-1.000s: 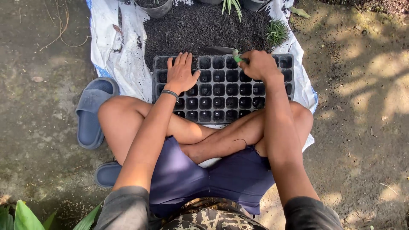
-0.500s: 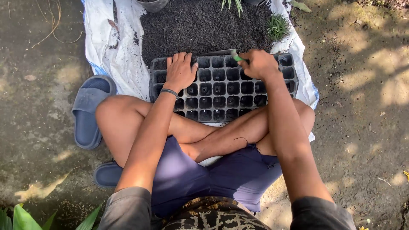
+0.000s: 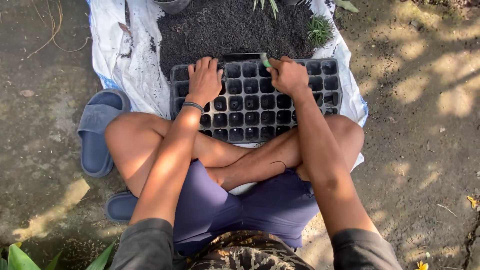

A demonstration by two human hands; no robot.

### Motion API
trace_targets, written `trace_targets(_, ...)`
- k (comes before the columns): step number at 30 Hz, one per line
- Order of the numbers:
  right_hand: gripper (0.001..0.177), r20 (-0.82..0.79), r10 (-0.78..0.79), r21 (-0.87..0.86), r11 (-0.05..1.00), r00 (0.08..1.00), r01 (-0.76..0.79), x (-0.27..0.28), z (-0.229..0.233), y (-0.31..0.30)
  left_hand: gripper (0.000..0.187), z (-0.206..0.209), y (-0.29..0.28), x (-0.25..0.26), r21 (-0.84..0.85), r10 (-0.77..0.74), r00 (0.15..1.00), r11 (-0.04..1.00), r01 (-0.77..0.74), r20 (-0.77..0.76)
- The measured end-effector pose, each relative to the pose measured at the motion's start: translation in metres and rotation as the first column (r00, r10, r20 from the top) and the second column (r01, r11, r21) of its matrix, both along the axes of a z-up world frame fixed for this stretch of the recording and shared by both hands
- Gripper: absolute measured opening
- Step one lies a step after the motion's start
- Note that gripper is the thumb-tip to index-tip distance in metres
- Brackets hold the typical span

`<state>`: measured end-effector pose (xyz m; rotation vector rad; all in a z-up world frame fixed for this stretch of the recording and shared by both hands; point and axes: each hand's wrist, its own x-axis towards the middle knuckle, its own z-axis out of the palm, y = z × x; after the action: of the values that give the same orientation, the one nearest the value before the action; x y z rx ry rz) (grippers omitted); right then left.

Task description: A person uses a small hand trowel to fill the individual compartments of a plastic seedling tray with soil.

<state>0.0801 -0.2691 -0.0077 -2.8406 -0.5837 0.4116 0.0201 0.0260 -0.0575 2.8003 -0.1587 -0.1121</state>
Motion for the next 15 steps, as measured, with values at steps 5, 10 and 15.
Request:
trace_targets(5,0.038,-0.040,-0.044,0.094,0.994,0.998,0.048,0.015,-0.004,0.000,0.030,-0.020,0.016,0.013,0.051,0.018,0.997,0.998,-0.022,0.069)
trace_targets(10,0.032,-0.174,-0.109,0.172,0.975,0.979,0.139,0.022,0.028,-0.022,0.024,-0.011,0.032,0.020,0.086,0.007,0.996,0.996,-0.015,0.094)
trace_targets(15,0.028,-0.274,-0.224,0.121,0.957,0.935,0.265,0.024,0.055,-0.047,0.019,0.040,0.020,0.011,-0.155,0.206,0.979,0.967,-0.202,0.007)
